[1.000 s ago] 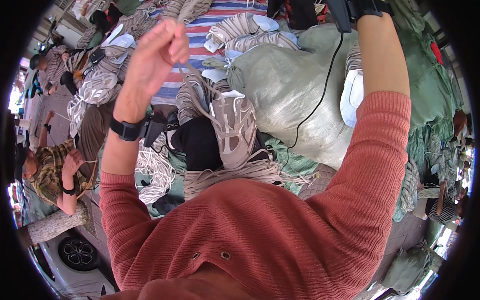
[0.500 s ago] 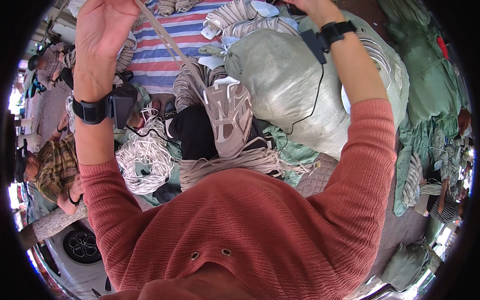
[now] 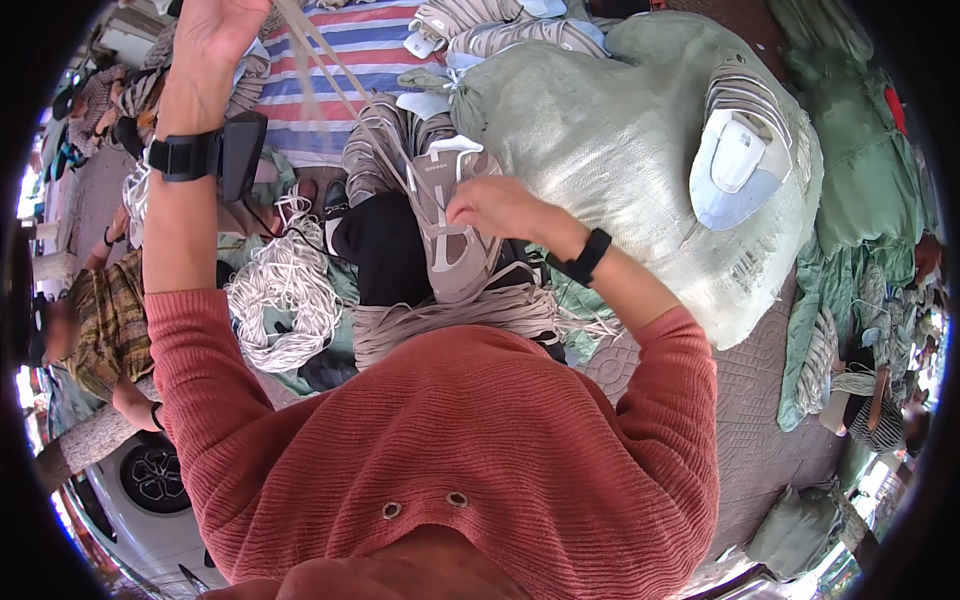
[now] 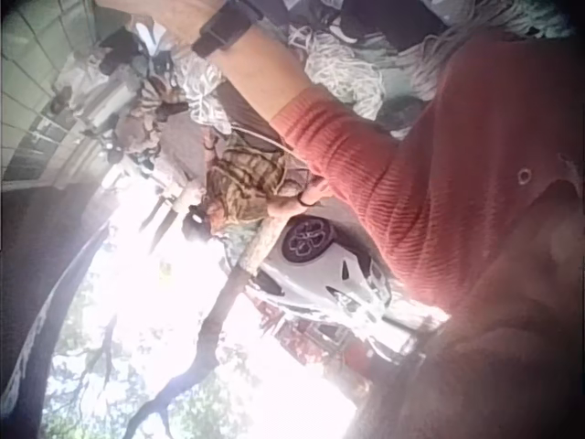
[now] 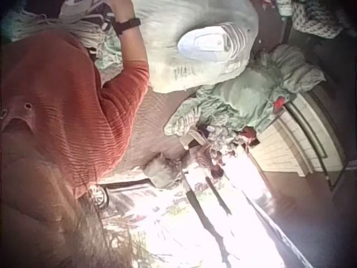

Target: The person sits on the ground and laces a beige sneaker held on their lap. They repeatedly thread a white lace through the eyelets, pull it tight, and adjust the tension. Other people are visible in the background performing similar tasks.

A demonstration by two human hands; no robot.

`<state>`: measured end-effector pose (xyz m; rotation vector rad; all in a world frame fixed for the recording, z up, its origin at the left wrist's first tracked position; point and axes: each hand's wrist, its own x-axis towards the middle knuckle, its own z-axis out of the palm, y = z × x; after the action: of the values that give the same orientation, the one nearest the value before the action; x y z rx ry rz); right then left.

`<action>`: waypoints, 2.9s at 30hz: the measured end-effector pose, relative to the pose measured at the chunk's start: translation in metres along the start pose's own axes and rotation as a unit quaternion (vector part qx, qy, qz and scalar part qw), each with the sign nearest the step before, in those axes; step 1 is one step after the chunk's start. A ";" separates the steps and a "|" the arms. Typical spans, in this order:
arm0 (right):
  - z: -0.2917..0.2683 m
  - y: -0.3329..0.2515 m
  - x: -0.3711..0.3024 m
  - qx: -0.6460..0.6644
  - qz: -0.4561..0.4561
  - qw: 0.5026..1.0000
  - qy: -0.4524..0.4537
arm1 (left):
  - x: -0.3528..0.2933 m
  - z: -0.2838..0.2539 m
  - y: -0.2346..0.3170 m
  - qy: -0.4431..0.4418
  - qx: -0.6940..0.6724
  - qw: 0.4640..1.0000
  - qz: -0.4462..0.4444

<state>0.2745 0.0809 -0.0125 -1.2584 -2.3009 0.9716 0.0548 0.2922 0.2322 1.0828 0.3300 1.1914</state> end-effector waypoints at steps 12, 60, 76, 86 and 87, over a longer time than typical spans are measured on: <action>0.030 -0.031 0.002 -0.381 -0.005 0.924 0.038 | 0.009 -0.004 -0.016 -0.011 -0.060 0.998 -0.035; 0.013 -0.033 0.028 -0.102 -0.026 0.994 0.032 | -0.005 -0.042 -0.031 -0.024 -0.043 0.998 -0.024; 0.065 -0.035 0.043 -0.108 0.127 0.986 0.022 | -0.016 -0.048 -0.050 0.023 -0.056 0.996 -0.062; -0.036 -0.027 0.061 0.097 0.025 0.988 0.115 | -0.007 -0.023 -0.051 -0.119 -0.020 0.990 -0.067; -0.068 -0.031 0.068 0.188 0.002 0.962 0.197 | -0.007 -0.018 -0.049 -0.118 -0.024 0.990 -0.068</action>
<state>0.2580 0.1536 0.0558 -1.1692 -1.7162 0.9939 0.0678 0.2970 0.1815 1.1287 0.1865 0.9351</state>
